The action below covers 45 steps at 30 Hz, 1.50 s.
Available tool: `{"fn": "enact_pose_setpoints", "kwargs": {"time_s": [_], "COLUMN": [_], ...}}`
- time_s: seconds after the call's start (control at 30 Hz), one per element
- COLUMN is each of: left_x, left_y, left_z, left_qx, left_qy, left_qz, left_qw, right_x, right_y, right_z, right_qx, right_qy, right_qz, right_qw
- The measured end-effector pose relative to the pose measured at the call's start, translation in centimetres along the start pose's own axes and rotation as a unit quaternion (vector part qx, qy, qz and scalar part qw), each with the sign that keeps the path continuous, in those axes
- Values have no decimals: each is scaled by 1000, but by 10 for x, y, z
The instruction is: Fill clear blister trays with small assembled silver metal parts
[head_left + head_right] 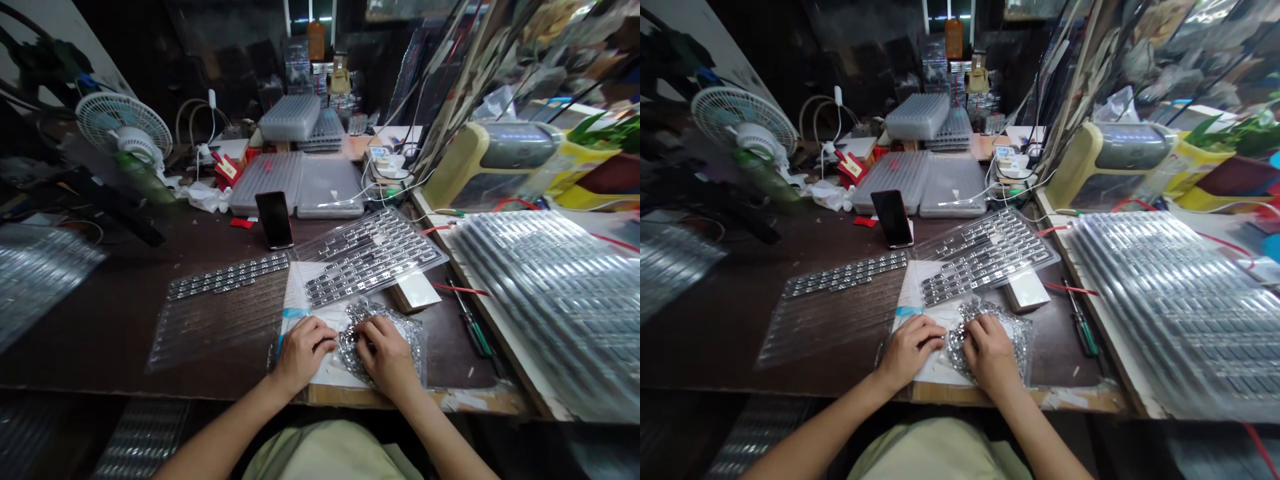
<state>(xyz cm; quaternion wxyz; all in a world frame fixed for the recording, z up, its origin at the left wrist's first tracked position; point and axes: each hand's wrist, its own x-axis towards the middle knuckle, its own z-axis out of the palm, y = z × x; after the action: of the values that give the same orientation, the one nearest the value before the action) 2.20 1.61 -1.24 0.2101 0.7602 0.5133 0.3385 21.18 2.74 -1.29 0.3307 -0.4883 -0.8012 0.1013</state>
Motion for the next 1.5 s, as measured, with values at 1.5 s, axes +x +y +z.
{"fn": "enact_pose_setpoints", "kwargs": {"time_s": [1.5], "left_x": [80], "left_y": [-61], "left_z": [-46], "left_qx": [153], "left_qy": [19], "left_qz": [-37], "left_qw": [987], "right_x": [-31], "right_y": [11], "right_z": [-21], "right_qx": [-137], "right_qy": [-26], "right_qz": [-4], "right_qw": [990]}}
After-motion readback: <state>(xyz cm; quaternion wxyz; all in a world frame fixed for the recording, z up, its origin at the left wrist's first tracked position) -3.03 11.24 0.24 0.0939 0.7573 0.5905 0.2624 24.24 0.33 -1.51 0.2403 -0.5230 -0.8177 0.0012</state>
